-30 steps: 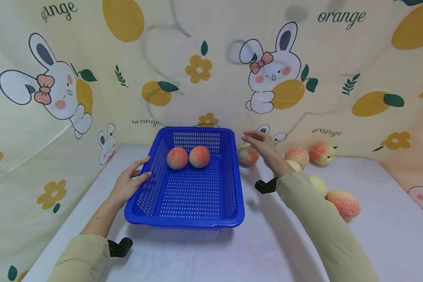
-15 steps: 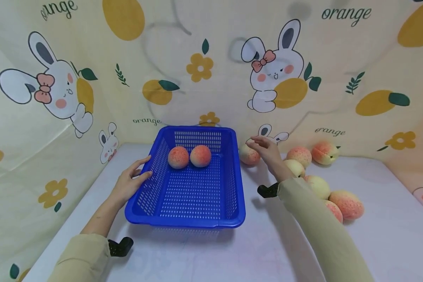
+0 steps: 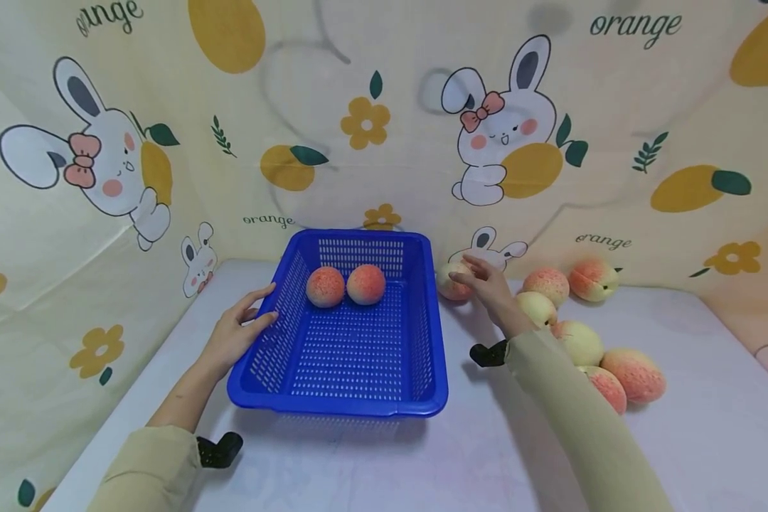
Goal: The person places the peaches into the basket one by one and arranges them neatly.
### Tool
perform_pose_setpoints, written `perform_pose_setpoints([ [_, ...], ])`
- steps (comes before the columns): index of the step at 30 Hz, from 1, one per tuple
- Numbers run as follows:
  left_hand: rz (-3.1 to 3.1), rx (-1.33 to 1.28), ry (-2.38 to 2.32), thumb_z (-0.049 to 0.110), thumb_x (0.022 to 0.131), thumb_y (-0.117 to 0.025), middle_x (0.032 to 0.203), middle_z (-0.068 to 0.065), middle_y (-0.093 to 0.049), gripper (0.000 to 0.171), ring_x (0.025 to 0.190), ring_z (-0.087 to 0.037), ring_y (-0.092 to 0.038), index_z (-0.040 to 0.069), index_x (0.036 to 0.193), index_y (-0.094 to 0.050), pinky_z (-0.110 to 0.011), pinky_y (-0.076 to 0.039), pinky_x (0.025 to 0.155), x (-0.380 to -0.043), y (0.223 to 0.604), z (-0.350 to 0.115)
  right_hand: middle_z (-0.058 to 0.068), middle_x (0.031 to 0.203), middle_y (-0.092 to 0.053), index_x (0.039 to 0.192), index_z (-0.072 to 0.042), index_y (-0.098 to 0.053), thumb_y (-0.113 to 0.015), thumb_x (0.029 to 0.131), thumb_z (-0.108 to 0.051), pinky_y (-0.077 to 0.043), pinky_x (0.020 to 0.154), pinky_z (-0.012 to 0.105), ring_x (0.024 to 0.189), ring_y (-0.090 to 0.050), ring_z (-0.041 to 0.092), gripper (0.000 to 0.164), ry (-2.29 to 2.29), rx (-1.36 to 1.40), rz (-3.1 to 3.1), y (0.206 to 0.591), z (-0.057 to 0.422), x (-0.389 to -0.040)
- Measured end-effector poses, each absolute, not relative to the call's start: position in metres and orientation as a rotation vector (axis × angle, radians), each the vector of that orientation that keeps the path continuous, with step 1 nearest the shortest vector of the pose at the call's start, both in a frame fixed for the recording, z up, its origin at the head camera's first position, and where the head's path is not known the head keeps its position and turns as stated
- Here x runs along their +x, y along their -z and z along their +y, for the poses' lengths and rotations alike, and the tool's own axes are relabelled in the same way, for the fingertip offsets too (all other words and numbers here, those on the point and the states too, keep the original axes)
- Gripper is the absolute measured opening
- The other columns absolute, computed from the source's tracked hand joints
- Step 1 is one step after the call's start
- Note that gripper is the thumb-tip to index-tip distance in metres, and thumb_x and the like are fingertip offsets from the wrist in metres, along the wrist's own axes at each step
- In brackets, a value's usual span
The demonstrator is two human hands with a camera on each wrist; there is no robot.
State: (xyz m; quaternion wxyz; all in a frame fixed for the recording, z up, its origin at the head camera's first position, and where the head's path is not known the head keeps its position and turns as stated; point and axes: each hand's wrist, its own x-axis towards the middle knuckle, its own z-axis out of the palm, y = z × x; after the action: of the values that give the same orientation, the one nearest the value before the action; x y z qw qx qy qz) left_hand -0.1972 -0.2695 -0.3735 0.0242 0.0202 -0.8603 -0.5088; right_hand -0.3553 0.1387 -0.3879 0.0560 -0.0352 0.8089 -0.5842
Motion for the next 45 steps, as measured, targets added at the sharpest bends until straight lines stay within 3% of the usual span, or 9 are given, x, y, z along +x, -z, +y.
perform_pose_setpoints([
  [9,-2.662,0.072,1.583,0.025,0.098,-0.052,0.126,-0.032,-0.054,0.056,0.089,-0.028,-0.067,0.020,0.150,-0.034,-0.036,-0.058,0.068,-0.196,0.374,-0.268,0.022,0.150,-0.035,0.149,-0.010,-0.033,-0.067,0.089,-0.021,-0.030,0.112,0.043,0.138,-0.032,0.032,0.070,1.814,-0.060,2.437,0.399,0.138,-0.357],
  [16,-2.664,0.076,1.575,0.026,0.098,-0.052,0.130,-0.033,-0.052,0.057,0.097,-0.034,-0.066,0.019,0.151,-0.032,-0.039,-0.058,0.070,-0.196,0.371,-0.266,0.023,0.150,-0.031,0.149,-0.013,-0.034,-0.066,0.089,-0.021,-0.044,0.099,0.040,0.133,-0.035,0.033,0.068,1.806,-0.033,2.455,0.405,0.136,-0.359],
  [22,-2.666,0.075,1.578,0.027,0.098,-0.052,0.131,-0.032,-0.052,0.058,0.097,-0.033,-0.065,0.019,0.151,-0.031,-0.038,-0.058,0.071,-0.196,0.371,-0.265,0.023,0.146,-0.036,0.147,-0.014,-0.038,-0.068,0.088,-0.023,-0.046,0.089,0.031,0.130,-0.037,0.031,0.067,1.786,-0.022,2.505,0.406,0.138,-0.356],
  [28,-2.669,0.077,1.565,0.027,0.098,-0.052,0.132,-0.032,-0.050,0.057,0.100,-0.036,-0.064,0.019,0.151,-0.032,-0.039,-0.058,0.072,-0.196,0.371,-0.266,0.023,0.146,-0.035,0.147,-0.013,-0.039,-0.069,0.087,-0.022,-0.049,0.093,0.036,0.125,-0.041,0.032,0.068,1.832,-0.056,2.467,0.397,0.138,-0.352],
  [35,-2.678,0.086,1.573,0.028,0.098,-0.052,0.130,-0.031,-0.052,0.057,0.096,-0.032,-0.065,0.022,0.151,-0.032,-0.038,-0.058,0.072,-0.195,0.371,-0.268,0.022,0.144,-0.037,0.147,-0.014,-0.037,-0.070,0.087,-0.022,-0.054,0.077,0.021,0.113,-0.048,0.024,0.069,1.900,-0.065,2.410,0.372,0.138,-0.346],
  [40,-2.691,0.079,1.573,0.029,0.098,-0.052,0.133,-0.031,-0.050,0.058,0.104,-0.037,-0.062,0.022,0.152,-0.030,-0.040,-0.057,0.075,-0.195,0.371,-0.268,0.020,0.147,-0.036,0.148,-0.014,-0.036,-0.070,0.087,-0.025,-0.054,0.085,0.027,0.115,-0.048,0.024,0.071,1.872,-0.102,2.424,0.356,0.138,-0.341],
  [45,-2.698,0.087,1.560,0.030,0.098,-0.051,0.131,-0.030,-0.052,0.058,0.100,-0.033,-0.063,0.023,0.152,-0.030,-0.037,-0.057,0.074,-0.195,0.372,-0.268,0.017,0.145,-0.037,0.147,-0.017,-0.038,-0.070,0.087,-0.029,-0.054,0.086,0.026,0.115,-0.047,0.023,0.070,1.814,-0.139,2.488,0.340,0.136,-0.338],
])
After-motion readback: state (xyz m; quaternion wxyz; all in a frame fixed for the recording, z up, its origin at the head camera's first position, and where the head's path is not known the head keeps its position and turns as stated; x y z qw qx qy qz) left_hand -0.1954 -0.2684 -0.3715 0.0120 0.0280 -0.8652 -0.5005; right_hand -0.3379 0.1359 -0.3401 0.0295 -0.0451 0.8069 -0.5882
